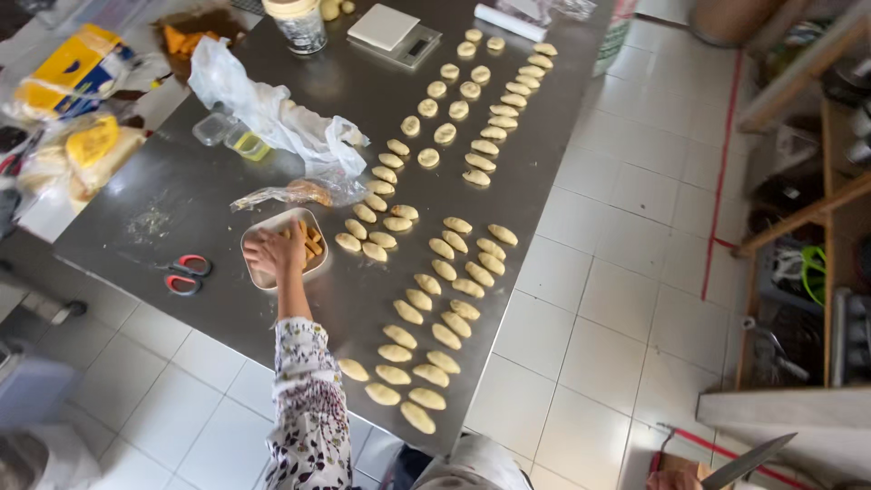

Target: The person shapes small pieces of dough by hand, places them on a metal work surface, and then uses a knife to cut small rectangular pieces of a brown filling and tuck them into the dough pieces before rolling them closed.

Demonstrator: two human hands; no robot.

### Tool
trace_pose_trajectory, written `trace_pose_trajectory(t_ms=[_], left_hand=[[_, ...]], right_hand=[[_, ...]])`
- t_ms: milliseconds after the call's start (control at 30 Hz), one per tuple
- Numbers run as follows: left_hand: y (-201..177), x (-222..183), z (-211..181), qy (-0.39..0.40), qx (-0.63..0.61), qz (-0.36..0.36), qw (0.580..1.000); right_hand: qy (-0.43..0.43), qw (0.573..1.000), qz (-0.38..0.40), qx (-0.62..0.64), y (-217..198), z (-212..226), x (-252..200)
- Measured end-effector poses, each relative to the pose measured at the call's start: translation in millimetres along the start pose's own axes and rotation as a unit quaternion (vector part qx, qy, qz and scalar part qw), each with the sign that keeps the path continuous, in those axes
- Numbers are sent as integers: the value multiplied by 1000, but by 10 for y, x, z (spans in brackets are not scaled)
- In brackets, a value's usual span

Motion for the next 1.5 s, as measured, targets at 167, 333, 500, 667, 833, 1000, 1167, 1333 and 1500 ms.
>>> trace_pose_trajectory(t_ms=[167,333,500,667,833,1000,1167,1333,1500], left_hand=[[28,-116,-195,-32,23,66,997],[-31,-219,-275,-9,-36,43,998],[-291,-247,-7,-109,-270,-107,950],[-402,-344,-17,-115,-328,-169,922],[-204,-780,-614,-88,-799,42,593],[391,-2282,-2434,-144,-908,217,329],[1088,-2768,-3364,-263,-920,153,245],[956,-2591,-3639,-211,-911,47,352],[1146,-2279,-3483,-215,-890,99,388]], right_hand=[[19,995,101,-12,405,25,1052],[38,981,190,-11,968,68,1935],[37,972,230,-10,2020,143,2621],[35,947,318,37,3164,313,3193],[49,890,440,-109,4683,610,3070],[-1,645,764,-19,6422,1089,1755],[-312,490,813,39,7348,1501,897],[-393,399,826,64,7642,1468,808],[-393,344,853,1,7944,1200,636]])
Point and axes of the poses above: each hand's wrist, its own x-axis towards the middle knuckle, its own y-axis out of the palm, z = x × y, the point moved 5 cm from there along x, towards the middle knuckle, and after that the axes turned 14 degrees about -y, right-handed, at the moved point
